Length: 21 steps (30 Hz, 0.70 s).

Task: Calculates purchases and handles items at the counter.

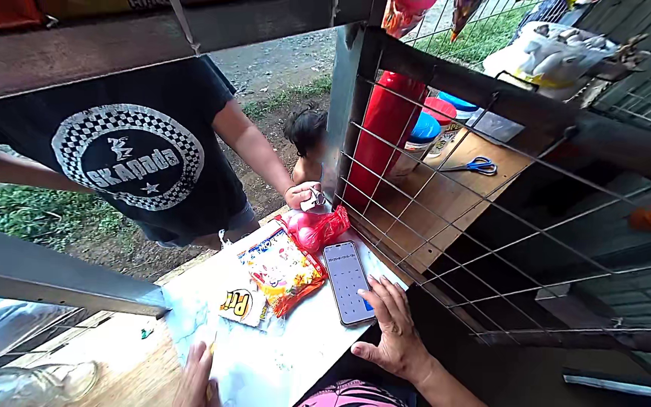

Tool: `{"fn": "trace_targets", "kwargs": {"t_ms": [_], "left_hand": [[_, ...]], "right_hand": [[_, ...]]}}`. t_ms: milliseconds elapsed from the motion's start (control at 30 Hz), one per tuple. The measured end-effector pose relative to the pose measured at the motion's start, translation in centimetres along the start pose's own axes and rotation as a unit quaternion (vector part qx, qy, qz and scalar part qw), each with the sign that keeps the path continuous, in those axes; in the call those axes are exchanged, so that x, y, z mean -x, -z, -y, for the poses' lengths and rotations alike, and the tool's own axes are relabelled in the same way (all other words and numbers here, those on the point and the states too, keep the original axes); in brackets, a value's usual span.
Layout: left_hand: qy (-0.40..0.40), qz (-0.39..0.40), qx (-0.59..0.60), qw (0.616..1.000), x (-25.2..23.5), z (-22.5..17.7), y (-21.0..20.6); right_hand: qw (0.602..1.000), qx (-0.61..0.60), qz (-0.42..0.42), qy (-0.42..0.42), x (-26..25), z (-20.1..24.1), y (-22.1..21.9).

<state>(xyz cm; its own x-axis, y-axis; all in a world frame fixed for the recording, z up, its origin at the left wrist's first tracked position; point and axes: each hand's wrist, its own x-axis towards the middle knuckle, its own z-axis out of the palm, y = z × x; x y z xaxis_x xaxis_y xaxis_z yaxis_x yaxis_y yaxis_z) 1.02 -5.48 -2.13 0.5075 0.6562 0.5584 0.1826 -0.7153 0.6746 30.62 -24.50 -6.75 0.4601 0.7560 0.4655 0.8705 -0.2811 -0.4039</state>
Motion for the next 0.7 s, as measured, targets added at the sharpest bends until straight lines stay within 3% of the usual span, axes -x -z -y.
{"fn": "trace_targets", "kwargs": {"t_ms": [100, 233, 300, 433, 533, 700], "left_hand": [[-0.047, -0.056, -0.046, 0.996, -5.3, 0.5, -5.1], [-0.029, 0.08, -0.174, 0.981, -8.1, 0.3, -9.7], [-0.033, 0.097, -0.192, 0.976, -7.5, -0.5, -10.5], [-0.059, 0.05, -0.136, 0.988, -5.2, -1.8, -10.7], [-0.083, 0.023, -0.027, 0.996, -3.4, -1.6, -10.5], [-0.141, 0.117, 0.131, 0.974, -2.3, -1.3, -10.3]], "right_hand": [[1.0, 0.009, 0.007, 0.005, -0.1, 0.4, 0.1], [0.999, 0.032, 0.015, -0.009, -0.4, 1.1, -0.1], [0.999, 0.043, 0.022, -0.014, -0.6, 1.3, -0.1], [0.999, 0.01, -0.003, -0.038, -0.8, 1.5, 0.1], [0.993, -0.069, -0.078, -0.047, -0.7, -0.1, -0.3], [0.978, -0.123, -0.162, 0.048, 0.4, -4.0, -2.3]]}}
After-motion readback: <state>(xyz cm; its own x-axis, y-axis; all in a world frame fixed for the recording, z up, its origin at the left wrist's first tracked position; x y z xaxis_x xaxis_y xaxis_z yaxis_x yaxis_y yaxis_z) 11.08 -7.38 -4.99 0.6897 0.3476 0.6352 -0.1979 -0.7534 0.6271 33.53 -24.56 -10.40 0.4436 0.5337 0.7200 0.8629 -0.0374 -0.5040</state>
